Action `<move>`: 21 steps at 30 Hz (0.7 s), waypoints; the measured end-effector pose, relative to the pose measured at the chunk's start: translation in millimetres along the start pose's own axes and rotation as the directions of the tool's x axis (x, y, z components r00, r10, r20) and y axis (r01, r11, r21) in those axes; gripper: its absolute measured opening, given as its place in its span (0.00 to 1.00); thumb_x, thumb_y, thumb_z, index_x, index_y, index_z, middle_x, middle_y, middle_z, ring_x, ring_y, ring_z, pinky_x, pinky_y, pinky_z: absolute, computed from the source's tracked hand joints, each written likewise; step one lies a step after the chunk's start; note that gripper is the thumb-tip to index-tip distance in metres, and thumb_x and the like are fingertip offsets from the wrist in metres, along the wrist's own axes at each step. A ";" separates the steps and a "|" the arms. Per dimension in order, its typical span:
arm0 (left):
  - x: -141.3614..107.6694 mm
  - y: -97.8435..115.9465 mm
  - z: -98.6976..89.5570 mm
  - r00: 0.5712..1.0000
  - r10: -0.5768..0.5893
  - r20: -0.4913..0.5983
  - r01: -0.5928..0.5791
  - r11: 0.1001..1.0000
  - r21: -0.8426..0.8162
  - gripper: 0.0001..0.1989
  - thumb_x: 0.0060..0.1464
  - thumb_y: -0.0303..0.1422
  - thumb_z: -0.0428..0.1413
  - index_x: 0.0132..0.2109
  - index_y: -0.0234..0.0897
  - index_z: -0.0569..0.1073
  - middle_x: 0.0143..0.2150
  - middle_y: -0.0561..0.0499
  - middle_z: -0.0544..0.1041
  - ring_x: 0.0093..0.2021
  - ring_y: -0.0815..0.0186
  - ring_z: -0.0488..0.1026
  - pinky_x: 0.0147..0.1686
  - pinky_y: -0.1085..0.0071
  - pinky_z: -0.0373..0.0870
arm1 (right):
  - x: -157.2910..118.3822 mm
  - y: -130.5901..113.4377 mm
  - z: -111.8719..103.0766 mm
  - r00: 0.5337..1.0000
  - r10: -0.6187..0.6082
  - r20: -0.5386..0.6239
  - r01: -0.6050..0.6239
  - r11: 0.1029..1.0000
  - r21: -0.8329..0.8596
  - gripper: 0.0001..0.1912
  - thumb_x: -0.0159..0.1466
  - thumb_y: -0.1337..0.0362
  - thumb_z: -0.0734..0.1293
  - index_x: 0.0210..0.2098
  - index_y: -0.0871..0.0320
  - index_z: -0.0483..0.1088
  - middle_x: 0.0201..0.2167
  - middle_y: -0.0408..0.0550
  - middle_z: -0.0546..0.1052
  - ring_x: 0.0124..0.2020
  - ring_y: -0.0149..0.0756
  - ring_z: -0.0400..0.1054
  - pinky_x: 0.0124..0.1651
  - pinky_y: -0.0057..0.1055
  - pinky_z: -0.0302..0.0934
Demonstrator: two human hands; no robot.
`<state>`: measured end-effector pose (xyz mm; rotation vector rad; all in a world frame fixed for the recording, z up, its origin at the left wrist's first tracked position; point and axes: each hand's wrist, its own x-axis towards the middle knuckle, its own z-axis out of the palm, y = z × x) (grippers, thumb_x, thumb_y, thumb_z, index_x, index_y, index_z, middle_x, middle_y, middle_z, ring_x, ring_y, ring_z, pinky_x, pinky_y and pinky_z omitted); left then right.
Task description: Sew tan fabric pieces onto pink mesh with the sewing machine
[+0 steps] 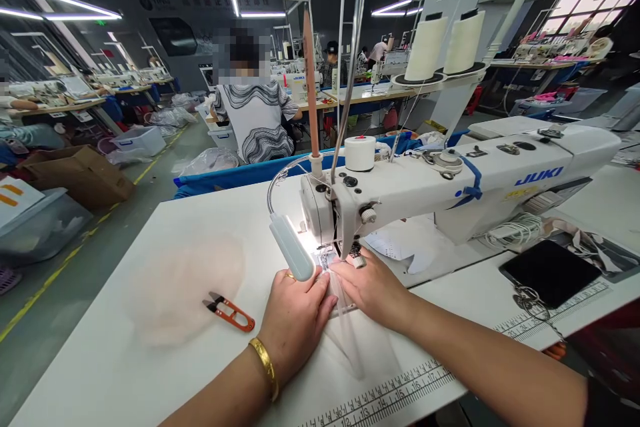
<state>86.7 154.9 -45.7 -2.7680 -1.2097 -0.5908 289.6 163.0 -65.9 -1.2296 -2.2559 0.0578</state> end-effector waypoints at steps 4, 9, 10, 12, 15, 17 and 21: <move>0.0 -0.5 0.4 1.000 0.012 -0.015 -0.012 1.000 0.009 0.11 0.66 0.32 0.54 0.52 0.37 0.76 0.54 0.43 0.82 0.46 0.51 0.78 0.36 0.59 0.67 | 0.9 1.0 -0.5 1.000 -0.001 0.012 0.001 0.999 -0.042 0.13 0.65 0.76 0.62 0.41 0.56 0.76 0.37 0.50 0.77 0.40 0.44 0.62 0.43 0.36 0.59; -1.6 0.5 0.9 1.000 0.020 -0.014 -0.020 1.000 -0.002 0.12 0.66 0.31 0.54 0.54 0.38 0.76 0.57 0.42 0.81 0.47 0.51 0.78 0.38 0.57 0.68 | 2.4 -0.1 -3.4 0.998 0.024 0.063 -0.021 0.998 -0.061 0.13 0.65 0.76 0.62 0.41 0.56 0.76 0.37 0.50 0.78 0.40 0.44 0.63 0.43 0.36 0.59; -2.0 0.8 0.4 1.000 0.017 -0.002 -0.017 1.000 -0.004 0.12 0.66 0.31 0.54 0.54 0.38 0.76 0.57 0.42 0.81 0.47 0.51 0.78 0.38 0.57 0.68 | 2.5 -0.4 -3.6 0.997 0.026 0.070 -0.022 0.998 -0.065 0.13 0.65 0.75 0.63 0.41 0.56 0.76 0.38 0.50 0.78 0.40 0.45 0.63 0.43 0.37 0.60; -3.0 1.4 -2.6 0.999 0.017 0.031 -0.017 1.000 -0.011 0.13 0.65 0.32 0.55 0.54 0.38 0.76 0.59 0.42 0.80 0.47 0.50 0.78 0.39 0.56 0.69 | 2.2 -0.8 -3.9 0.997 0.026 0.078 -0.020 0.997 -0.069 0.12 0.66 0.75 0.63 0.41 0.57 0.76 0.38 0.51 0.78 0.41 0.45 0.63 0.43 0.37 0.60; -4.2 2.2 -14.6 0.994 0.014 0.112 -0.007 0.998 -0.058 0.14 0.64 0.35 0.57 0.55 0.39 0.76 0.59 0.42 0.79 0.47 0.49 0.77 0.41 0.53 0.69 | 0.7 -1.1 -5.6 0.995 0.017 0.097 -0.010 0.998 -0.064 0.11 0.66 0.75 0.63 0.39 0.57 0.74 0.38 0.50 0.77 0.42 0.45 0.63 0.43 0.37 0.61; -5.0 2.2 -26.7 0.984 0.022 0.179 -0.002 0.994 -0.109 0.17 0.61 0.41 0.61 0.54 0.41 0.75 0.59 0.42 0.78 0.47 0.48 0.76 0.43 0.51 0.70 | -0.7 -1.2 -10.2 0.993 0.000 0.119 0.007 0.998 -0.062 0.11 0.65 0.77 0.63 0.37 0.57 0.73 0.38 0.50 0.77 0.42 0.45 0.64 0.43 0.37 0.61; -8.4 0.7 -45.7 0.968 0.072 0.241 -0.026 0.982 -0.189 0.26 0.50 0.46 0.70 0.53 0.42 0.75 0.62 0.42 0.75 0.51 0.46 0.74 0.45 0.51 0.71 | -2.8 -2.5 -32.2 0.983 -0.090 0.163 0.088 0.996 0.017 0.07 0.69 0.71 0.65 0.35 0.56 0.72 0.40 0.50 0.78 0.45 0.46 0.66 0.45 0.38 0.63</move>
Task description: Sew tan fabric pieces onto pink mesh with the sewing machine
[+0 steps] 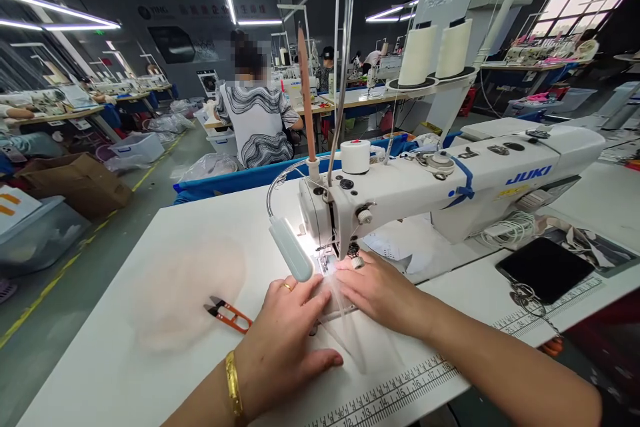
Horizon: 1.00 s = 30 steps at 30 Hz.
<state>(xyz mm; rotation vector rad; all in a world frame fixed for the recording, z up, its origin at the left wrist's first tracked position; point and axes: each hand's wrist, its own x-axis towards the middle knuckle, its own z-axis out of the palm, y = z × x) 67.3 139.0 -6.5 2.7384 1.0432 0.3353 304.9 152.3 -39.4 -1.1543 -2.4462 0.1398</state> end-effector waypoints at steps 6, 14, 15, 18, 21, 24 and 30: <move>0.3 -5.3 17.8 0.996 0.061 -0.072 -0.065 0.996 -0.054 0.12 0.53 0.20 0.56 0.43 0.41 0.73 0.50 0.48 0.79 0.47 0.56 0.75 0.50 0.56 0.71 | -7.4 -4.6 -27.6 0.965 -0.211 0.158 0.171 0.957 0.234 0.14 0.64 0.59 0.76 0.46 0.52 0.73 0.49 0.48 0.76 0.52 0.45 0.67 0.52 0.39 0.63; 28.4 -12.6 41.4 0.960 -0.177 -0.216 0.111 0.952 -0.285 0.07 0.57 0.24 0.45 0.35 0.43 0.62 0.32 0.50 0.73 0.30 0.61 0.69 0.31 0.66 0.67 | 0.1 0.6 -10.0 1.000 0.011 -0.003 -0.010 0.969 0.246 0.14 0.76 0.64 0.59 0.34 0.55 0.70 0.33 0.46 0.76 0.37 0.40 0.67 0.44 0.36 0.61; 30.9 -13.1 41.7 0.956 -0.188 -0.224 0.113 0.943 -0.312 0.07 0.56 0.24 0.46 0.36 0.42 0.62 0.33 0.50 0.73 0.31 0.61 0.70 0.32 0.66 0.68 | 0.4 0.4 -8.0 0.997 0.048 -0.052 -0.034 0.968 0.248 0.16 0.76 0.63 0.57 0.33 0.55 0.70 0.33 0.47 0.76 0.38 0.40 0.67 0.44 0.37 0.62; 34.7 -15.6 42.7 0.947 -0.196 -0.256 0.114 0.946 -0.304 0.07 0.50 0.23 0.49 0.34 0.42 0.64 0.32 0.51 0.73 0.32 0.62 0.69 0.31 0.67 0.66 | 0.7 -1.9 -3.7 0.982 0.128 -0.137 -0.086 0.956 0.280 0.19 0.77 0.59 0.56 0.32 0.55 0.70 0.31 0.46 0.76 0.37 0.40 0.69 0.43 0.35 0.63; 35.7 -17.1 41.9 0.943 -0.196 -0.271 0.111 0.948 -0.300 0.08 0.49 0.22 0.51 0.29 0.41 0.63 0.29 0.53 0.71 0.30 0.64 0.68 0.30 0.69 0.65 | 1.5 -5.0 -1.6 0.969 0.175 -0.177 -0.105 0.932 0.347 0.20 0.77 0.57 0.56 0.33 0.55 0.72 0.31 0.45 0.76 0.34 0.38 0.70 0.40 0.33 0.64; 36.4 -14.7 38.7 0.944 -0.177 -0.277 0.076 0.937 -0.340 0.10 0.55 0.24 0.53 0.27 0.40 0.66 0.29 0.53 0.71 0.31 0.64 0.69 0.31 0.70 0.66 | 2.5 -6.8 -1.0 0.961 0.184 -0.206 -0.087 0.909 0.407 0.21 0.77 0.56 0.56 0.35 0.55 0.75 0.31 0.45 0.77 0.33 0.36 0.71 0.40 0.32 0.64; 36.4 -13.8 38.4 0.928 -0.199 -0.314 0.094 0.943 -0.319 0.04 0.59 0.29 0.57 0.34 0.40 0.74 0.32 0.52 0.76 0.35 0.61 0.73 0.35 0.68 0.69 | 1.1 -7.9 -0.7 0.957 0.185 -0.224 -0.070 0.896 0.439 0.23 0.77 0.54 0.56 0.33 0.55 0.75 0.29 0.44 0.76 0.32 0.35 0.70 0.37 0.30 0.62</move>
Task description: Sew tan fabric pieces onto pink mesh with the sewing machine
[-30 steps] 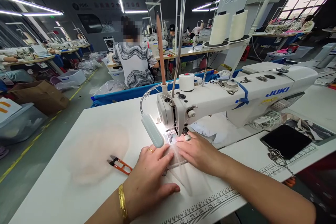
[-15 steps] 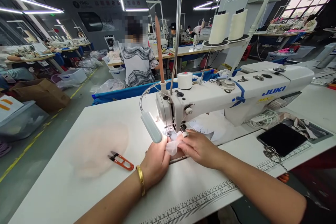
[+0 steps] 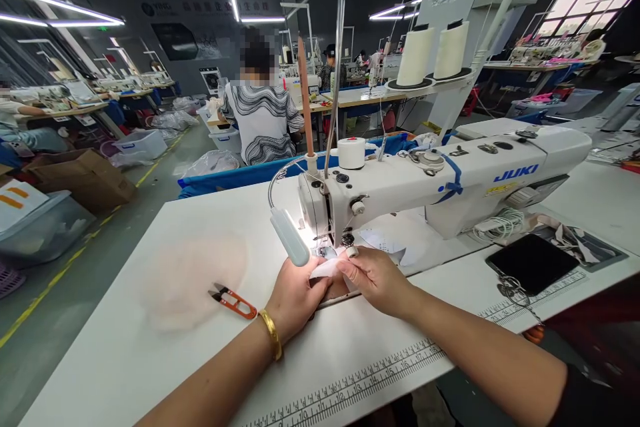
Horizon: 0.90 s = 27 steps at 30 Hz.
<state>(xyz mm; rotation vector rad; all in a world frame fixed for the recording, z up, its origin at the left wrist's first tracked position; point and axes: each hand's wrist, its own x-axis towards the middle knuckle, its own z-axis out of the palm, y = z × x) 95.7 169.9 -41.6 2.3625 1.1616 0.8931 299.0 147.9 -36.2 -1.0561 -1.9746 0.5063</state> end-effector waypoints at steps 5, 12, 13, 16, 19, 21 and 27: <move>-1.3 -4.1 0.9 0.999 0.027 0.023 -0.027 1.000 0.005 0.11 0.60 0.29 0.56 0.28 0.40 0.70 0.30 0.52 0.73 0.33 0.63 0.71 0.32 0.69 0.66 | -0.6 -1.4 0.6 1.000 0.013 -0.008 -0.013 1.000 0.021 0.24 0.77 0.53 0.56 0.33 0.55 0.75 0.29 0.44 0.77 0.32 0.36 0.70 0.38 0.31 0.61; -1.0 -2.2 -2.1 0.991 0.132 -0.015 -0.132 0.991 -0.025 0.15 0.63 0.29 0.55 0.26 0.39 0.69 0.27 0.53 0.70 0.30 0.66 0.67 0.31 0.70 0.62 | -0.4 0.8 -2.4 0.999 0.008 0.038 -0.007 0.999 -0.039 0.27 0.78 0.52 0.53 0.30 0.56 0.73 0.28 0.45 0.75 0.32 0.36 0.68 0.38 0.32 0.59; -2.1 -1.9 -2.7 0.988 0.156 -0.017 -0.156 0.988 -0.014 0.15 0.64 0.29 0.55 0.26 0.38 0.70 0.27 0.53 0.70 0.30 0.66 0.67 0.31 0.70 0.62 | -0.4 1.8 -3.7 0.998 -0.010 0.058 0.014 0.998 -0.067 0.28 0.79 0.51 0.52 0.29 0.56 0.71 0.27 0.45 0.74 0.31 0.36 0.66 0.37 0.32 0.58; -10.0 -0.1 -4.2 0.962 0.274 0.003 -0.274 0.961 0.044 0.16 0.66 0.31 0.55 0.28 0.38 0.74 0.31 0.50 0.74 0.33 0.65 0.69 0.33 0.68 0.63 | -0.6 3.5 -9.9 0.957 -0.154 0.247 0.181 0.980 -0.088 0.28 0.79 0.51 0.51 0.28 0.56 0.67 0.25 0.43 0.71 0.29 0.35 0.63 0.38 0.33 0.55; -23.0 3.5 -4.9 0.930 0.363 0.053 -0.367 0.926 0.093 0.12 0.66 0.28 0.54 0.35 0.41 0.79 0.36 0.51 0.80 0.38 0.63 0.74 0.41 0.64 0.64 | -1.6 1.4 -17.6 0.868 -0.234 0.439 0.285 0.957 -0.053 0.23 0.77 0.51 0.57 0.30 0.57 0.67 0.27 0.42 0.73 0.31 0.34 0.63 0.42 0.33 0.55; -30.7 6.4 -5.5 0.929 0.362 0.077 -0.369 0.922 0.117 0.11 0.66 0.26 0.53 0.39 0.42 0.80 0.37 0.52 0.81 0.40 0.62 0.75 0.44 0.61 0.64 | -2.5 -0.9 -21.5 0.849 -0.208 0.486 0.272 0.960 -0.065 0.20 0.75 0.52 0.63 0.30 0.57 0.66 0.27 0.41 0.72 0.31 0.34 0.63 0.43 0.33 0.54; -34.5 9.4 -7.8 0.932 0.348 0.098 -0.359 0.923 0.141 0.11 0.68 0.27 0.53 0.42 0.42 0.80 0.39 0.54 0.83 0.38 0.63 0.76 0.44 0.60 0.62 | -1.7 -4.0 -22.8 0.835 -0.139 0.532 0.249 0.958 -0.140 0.20 0.70 0.56 0.70 0.26 0.57 0.63 0.24 0.37 0.69 0.29 0.31 0.59 0.41 0.33 0.51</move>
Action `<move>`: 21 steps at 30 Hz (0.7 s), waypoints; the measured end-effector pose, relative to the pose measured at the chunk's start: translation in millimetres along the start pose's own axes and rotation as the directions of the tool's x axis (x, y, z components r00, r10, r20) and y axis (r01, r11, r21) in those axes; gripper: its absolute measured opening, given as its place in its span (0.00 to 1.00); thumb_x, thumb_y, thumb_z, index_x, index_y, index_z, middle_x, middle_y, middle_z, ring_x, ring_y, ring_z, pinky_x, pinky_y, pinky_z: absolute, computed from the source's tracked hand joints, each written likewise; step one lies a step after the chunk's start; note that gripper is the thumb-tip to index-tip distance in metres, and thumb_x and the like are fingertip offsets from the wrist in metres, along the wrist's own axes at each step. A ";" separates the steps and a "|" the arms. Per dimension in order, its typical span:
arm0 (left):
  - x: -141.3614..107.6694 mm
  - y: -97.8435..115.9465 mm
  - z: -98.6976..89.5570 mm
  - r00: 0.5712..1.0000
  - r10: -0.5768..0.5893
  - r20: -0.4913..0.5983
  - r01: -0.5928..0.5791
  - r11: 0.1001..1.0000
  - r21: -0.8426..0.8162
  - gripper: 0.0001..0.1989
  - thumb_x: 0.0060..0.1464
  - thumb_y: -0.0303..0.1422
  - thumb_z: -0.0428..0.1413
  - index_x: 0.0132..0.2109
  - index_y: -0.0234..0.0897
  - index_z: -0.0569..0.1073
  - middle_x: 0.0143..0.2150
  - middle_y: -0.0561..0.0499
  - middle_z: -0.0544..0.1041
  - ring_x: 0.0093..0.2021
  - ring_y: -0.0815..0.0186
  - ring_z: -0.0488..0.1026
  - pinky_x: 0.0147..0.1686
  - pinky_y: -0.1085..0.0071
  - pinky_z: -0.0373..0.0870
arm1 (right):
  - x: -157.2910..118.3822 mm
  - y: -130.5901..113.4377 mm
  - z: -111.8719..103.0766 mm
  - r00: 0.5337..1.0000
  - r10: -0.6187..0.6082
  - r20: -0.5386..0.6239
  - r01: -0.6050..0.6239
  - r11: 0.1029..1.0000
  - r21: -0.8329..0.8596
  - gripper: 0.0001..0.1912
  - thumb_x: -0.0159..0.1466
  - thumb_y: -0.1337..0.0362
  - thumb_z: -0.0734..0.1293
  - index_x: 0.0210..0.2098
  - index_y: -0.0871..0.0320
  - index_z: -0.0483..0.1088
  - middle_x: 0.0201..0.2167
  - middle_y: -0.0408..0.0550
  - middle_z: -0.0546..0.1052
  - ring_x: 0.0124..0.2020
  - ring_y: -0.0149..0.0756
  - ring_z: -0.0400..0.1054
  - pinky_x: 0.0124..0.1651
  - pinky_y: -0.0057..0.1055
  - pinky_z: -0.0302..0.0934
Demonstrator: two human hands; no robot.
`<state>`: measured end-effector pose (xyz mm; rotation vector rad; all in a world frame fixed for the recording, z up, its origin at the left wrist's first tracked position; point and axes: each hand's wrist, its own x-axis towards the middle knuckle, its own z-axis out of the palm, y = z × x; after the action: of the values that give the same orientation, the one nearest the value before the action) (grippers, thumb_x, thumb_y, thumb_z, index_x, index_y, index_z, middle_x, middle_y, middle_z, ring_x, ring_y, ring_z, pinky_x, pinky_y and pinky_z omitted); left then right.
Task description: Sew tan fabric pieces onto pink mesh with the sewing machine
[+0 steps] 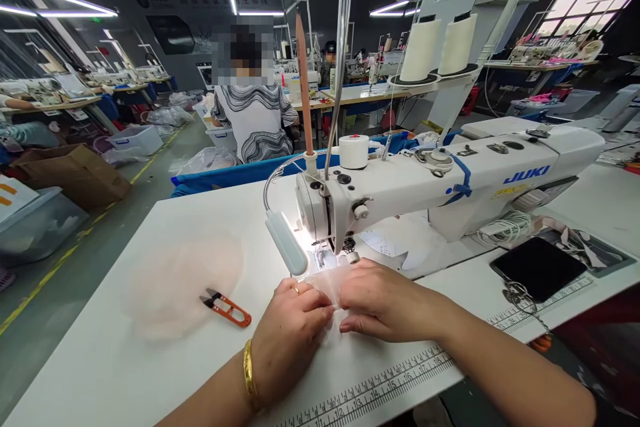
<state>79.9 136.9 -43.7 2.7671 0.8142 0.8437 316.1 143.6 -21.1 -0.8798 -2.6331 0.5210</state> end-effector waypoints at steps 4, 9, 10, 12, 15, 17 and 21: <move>2.7 -6.7 2.0 1.000 0.008 -0.019 -0.007 1.000 0.014 0.11 0.68 0.26 0.52 0.41 0.41 0.79 0.39 0.54 0.83 0.37 0.64 0.75 0.43 0.60 0.61 | 2.6 1.0 0.8 1.000 0.014 -0.003 -0.014 0.999 -0.045 0.16 0.71 0.57 0.70 0.30 0.58 0.67 0.29 0.40 0.74 0.34 0.34 0.65 0.41 0.33 0.50; 6.7 -16.7 3.9 1.000 0.001 -0.028 0.000 0.998 0.068 0.12 0.67 0.26 0.52 0.39 0.40 0.79 0.39 0.53 0.83 0.35 0.64 0.76 0.39 0.62 0.62 | 5.3 3.5 3.4 0.998 0.041 -0.040 -0.045 0.995 -0.090 0.13 0.70 0.58 0.71 0.33 0.58 0.69 0.33 0.42 0.76 0.36 0.35 0.67 0.41 0.33 0.51; 7.6 -18.4 3.8 1.000 0.004 -0.028 -0.002 0.997 0.077 0.12 0.67 0.26 0.52 0.39 0.40 0.79 0.39 0.53 0.83 0.34 0.64 0.75 0.38 0.63 0.62 | 5.7 3.8 4.0 0.998 0.049 -0.047 -0.053 0.994 -0.094 0.13 0.70 0.59 0.71 0.33 0.58 0.69 0.33 0.42 0.76 0.36 0.35 0.66 0.41 0.33 0.51; 9.5 -21.4 3.4 0.999 0.008 -0.033 -0.005 0.996 0.094 0.12 0.67 0.25 0.52 0.38 0.39 0.79 0.39 0.52 0.84 0.34 0.64 0.75 0.34 0.65 0.62 | 6.7 3.9 4.7 0.996 0.064 -0.057 -0.070 0.992 -0.102 0.12 0.69 0.59 0.72 0.34 0.58 0.68 0.34 0.42 0.76 0.35 0.35 0.65 0.41 0.33 0.52; 12.4 -25.1 2.3 0.999 -0.004 -0.045 0.009 0.994 0.110 0.13 0.66 0.25 0.51 0.38 0.39 0.79 0.39 0.52 0.84 0.35 0.63 0.76 0.29 0.67 0.60 | 8.2 3.6 5.5 0.994 0.094 -0.061 -0.101 0.988 -0.121 0.12 0.69 0.57 0.72 0.35 0.57 0.68 0.34 0.43 0.76 0.35 0.36 0.65 0.42 0.34 0.53; 14.2 -27.4 1.5 0.999 -0.019 -0.044 0.024 0.994 0.109 0.13 0.65 0.24 0.51 0.38 0.39 0.80 0.39 0.52 0.83 0.37 0.63 0.76 0.28 0.68 0.60 | 9.5 4.1 7.2 0.991 0.113 -0.067 -0.121 0.985 -0.124 0.13 0.68 0.56 0.73 0.36 0.57 0.69 0.35 0.43 0.77 0.36 0.38 0.65 0.43 0.35 0.53; 16.5 -32.0 0.9 0.995 -0.096 -0.002 0.095 0.992 0.082 0.15 0.63 0.22 0.49 0.39 0.40 0.79 0.39 0.50 0.82 0.38 0.62 0.76 0.31 0.70 0.64 | 12.1 10.3 17.9 0.989 0.106 -0.105 -0.122 0.979 -0.165 0.07 0.68 0.62 0.72 0.39 0.56 0.70 0.37 0.45 0.78 0.38 0.41 0.66 0.43 0.36 0.55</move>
<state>77.2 172.8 -45.4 2.7722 0.9937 0.8072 304.9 154.5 -39.3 -1.0851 -2.5798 0.2751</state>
